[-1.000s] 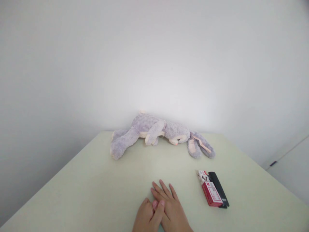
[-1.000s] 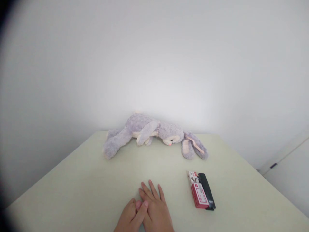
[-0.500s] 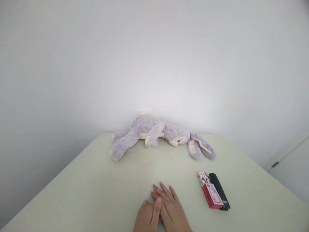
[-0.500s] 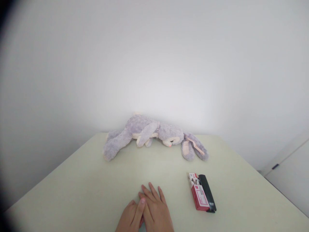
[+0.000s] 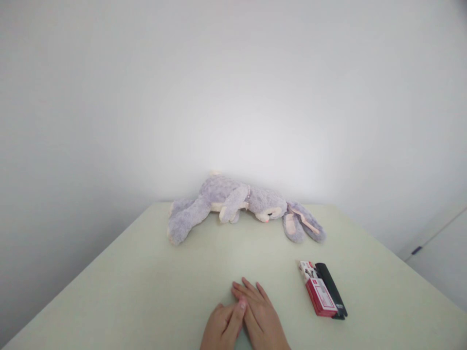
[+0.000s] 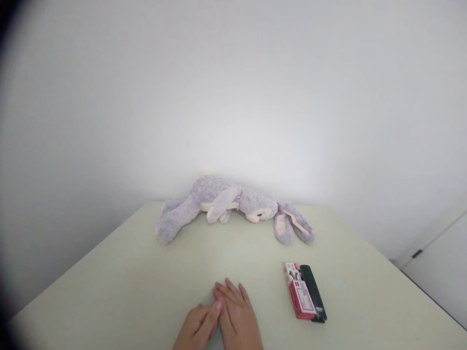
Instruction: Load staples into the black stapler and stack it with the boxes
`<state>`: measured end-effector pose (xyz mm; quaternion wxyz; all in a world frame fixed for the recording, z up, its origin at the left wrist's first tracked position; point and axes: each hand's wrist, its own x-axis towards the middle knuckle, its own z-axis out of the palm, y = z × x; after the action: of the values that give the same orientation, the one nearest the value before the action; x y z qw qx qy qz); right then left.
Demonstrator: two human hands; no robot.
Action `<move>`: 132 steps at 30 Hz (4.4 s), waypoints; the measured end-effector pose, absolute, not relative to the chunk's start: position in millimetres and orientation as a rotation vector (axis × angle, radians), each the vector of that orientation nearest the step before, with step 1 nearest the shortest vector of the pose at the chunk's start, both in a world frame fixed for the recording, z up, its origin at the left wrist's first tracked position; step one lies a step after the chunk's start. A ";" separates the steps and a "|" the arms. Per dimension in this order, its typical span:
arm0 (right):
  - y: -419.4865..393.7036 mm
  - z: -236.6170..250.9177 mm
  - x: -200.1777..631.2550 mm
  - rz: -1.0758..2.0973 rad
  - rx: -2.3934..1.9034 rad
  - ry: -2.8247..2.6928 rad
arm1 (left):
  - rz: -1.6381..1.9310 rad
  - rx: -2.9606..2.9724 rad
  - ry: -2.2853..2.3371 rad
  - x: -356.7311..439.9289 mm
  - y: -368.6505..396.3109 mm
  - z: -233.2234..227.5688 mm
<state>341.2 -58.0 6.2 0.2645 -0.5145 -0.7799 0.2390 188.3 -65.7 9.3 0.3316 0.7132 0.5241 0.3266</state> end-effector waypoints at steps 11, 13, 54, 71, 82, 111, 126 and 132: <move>-62.3 18.4 338.5 0.617 -1.419 -2.156 | 0.808 2.032 1.218 188.1 -65.2 8.8; -61.9 14.6 339.4 0.608 -1.412 -2.141 | 0.799 2.032 1.188 187.6 -64.1 7.3; -73.5 -37.5 350.0 0.286 -1.740 -2.064 | 0.463 2.437 1.928 168.9 -52.1 -39.9; -76.5 -35.1 348.3 0.133 -1.745 -2.103 | 0.498 2.420 1.881 166.6 -50.5 -41.1; -75.7 -35.0 348.7 0.231 -1.705 -2.046 | 0.561 2.377 1.835 165.0 -50.7 -38.9; -74.1 6.0 433.5 0.733 -1.467 -1.428 | 0.951 1.347 1.131 261.9 -29.2 11.9; -67.5 -10.8 319.9 0.625 -1.513 -1.407 | 1.006 1.790 1.883 160.1 -68.3 -0.2; -74.6 -24.9 349.2 0.541 -1.568 -1.227 | 0.867 1.929 1.861 126.6 -61.7 -8.9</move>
<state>349.2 -74.6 -24.9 0.5135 -0.6522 -0.5102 0.2251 126.6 -61.7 -8.9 0.1616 0.6756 0.6520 0.3038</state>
